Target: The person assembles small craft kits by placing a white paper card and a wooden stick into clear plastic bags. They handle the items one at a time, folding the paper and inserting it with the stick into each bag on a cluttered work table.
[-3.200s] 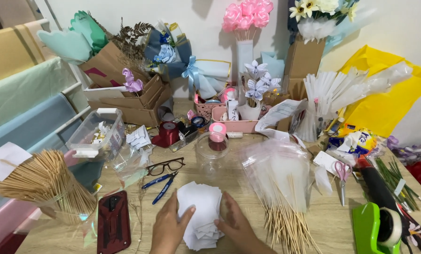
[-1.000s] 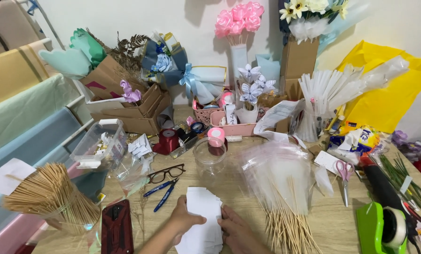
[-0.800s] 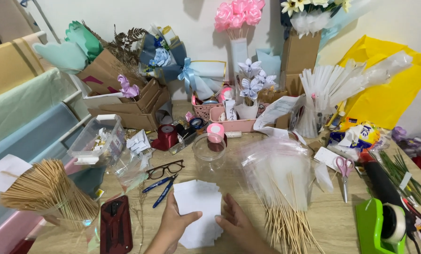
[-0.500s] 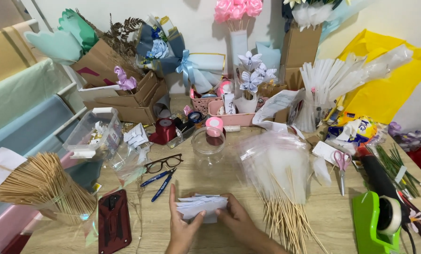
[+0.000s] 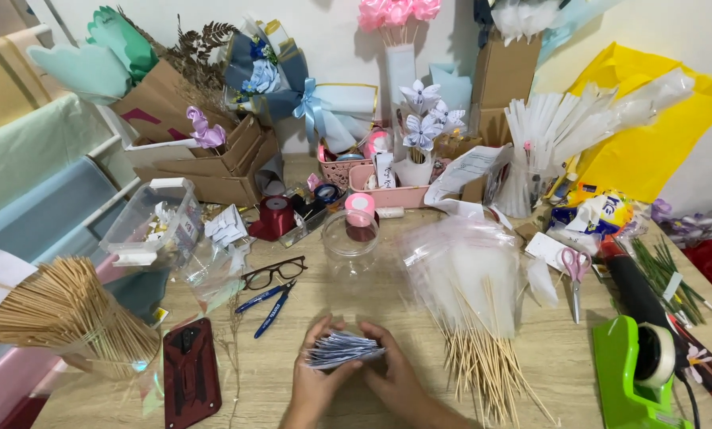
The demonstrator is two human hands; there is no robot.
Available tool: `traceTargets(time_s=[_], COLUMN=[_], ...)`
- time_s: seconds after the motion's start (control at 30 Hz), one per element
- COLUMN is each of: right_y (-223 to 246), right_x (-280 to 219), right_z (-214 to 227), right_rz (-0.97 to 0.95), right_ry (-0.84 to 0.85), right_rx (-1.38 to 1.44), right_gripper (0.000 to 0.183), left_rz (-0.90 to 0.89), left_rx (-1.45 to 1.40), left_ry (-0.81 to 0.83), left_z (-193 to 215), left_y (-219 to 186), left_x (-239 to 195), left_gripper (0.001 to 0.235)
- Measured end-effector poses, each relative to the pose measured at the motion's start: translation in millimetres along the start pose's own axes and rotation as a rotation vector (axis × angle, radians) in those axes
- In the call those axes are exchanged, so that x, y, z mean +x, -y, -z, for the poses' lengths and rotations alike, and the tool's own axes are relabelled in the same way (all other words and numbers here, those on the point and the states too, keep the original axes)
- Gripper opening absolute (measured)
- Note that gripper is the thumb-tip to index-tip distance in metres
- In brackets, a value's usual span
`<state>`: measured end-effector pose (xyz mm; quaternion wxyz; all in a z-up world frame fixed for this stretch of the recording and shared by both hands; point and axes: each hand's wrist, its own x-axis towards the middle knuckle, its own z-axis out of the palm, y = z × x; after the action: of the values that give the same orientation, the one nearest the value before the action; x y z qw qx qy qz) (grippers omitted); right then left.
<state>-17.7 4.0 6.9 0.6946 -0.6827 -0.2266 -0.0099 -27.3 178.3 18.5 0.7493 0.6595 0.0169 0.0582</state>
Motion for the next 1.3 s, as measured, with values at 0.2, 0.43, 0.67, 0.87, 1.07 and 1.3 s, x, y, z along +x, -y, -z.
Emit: traceTargets(time_s=[0.2,0.43,0.67,0.87,1.07,1.3], right_y=[6,-3,2,-18,-11,-5], right_x=[5,8,8,5,6,5], right_z=[-14,-9,-8,-5,1,-1], right_rz=[-0.005,0.008,-0.154,-0.111,0.106,0.163], right_ry=[-0.209,-0.097,-0.156,-0.201,-0.159,0.056], right_rx=[-0.015,-0.067,0.078,0.207,-0.025,-0.185], right_gripper=[0.085,0.105,0.095,0.062,0.063,0.097], left_rz=[-0.070,-0.053,0.190,-0.015,-0.279,-0.534], left_rx=[0.095,0.405,0.448,0.316,0.314,0.736], left_ry=[-0.156,0.030,0.068,0.042,-0.127,-0.147], left_z=[-11,0,-3,-2,8,1], left_y=[-20,-36,-43,-47,33,15], left_x=[5,16,25,16,13,-1], left_gripper=[0.136,0.141,0.143,0.126,0.060,0.098])
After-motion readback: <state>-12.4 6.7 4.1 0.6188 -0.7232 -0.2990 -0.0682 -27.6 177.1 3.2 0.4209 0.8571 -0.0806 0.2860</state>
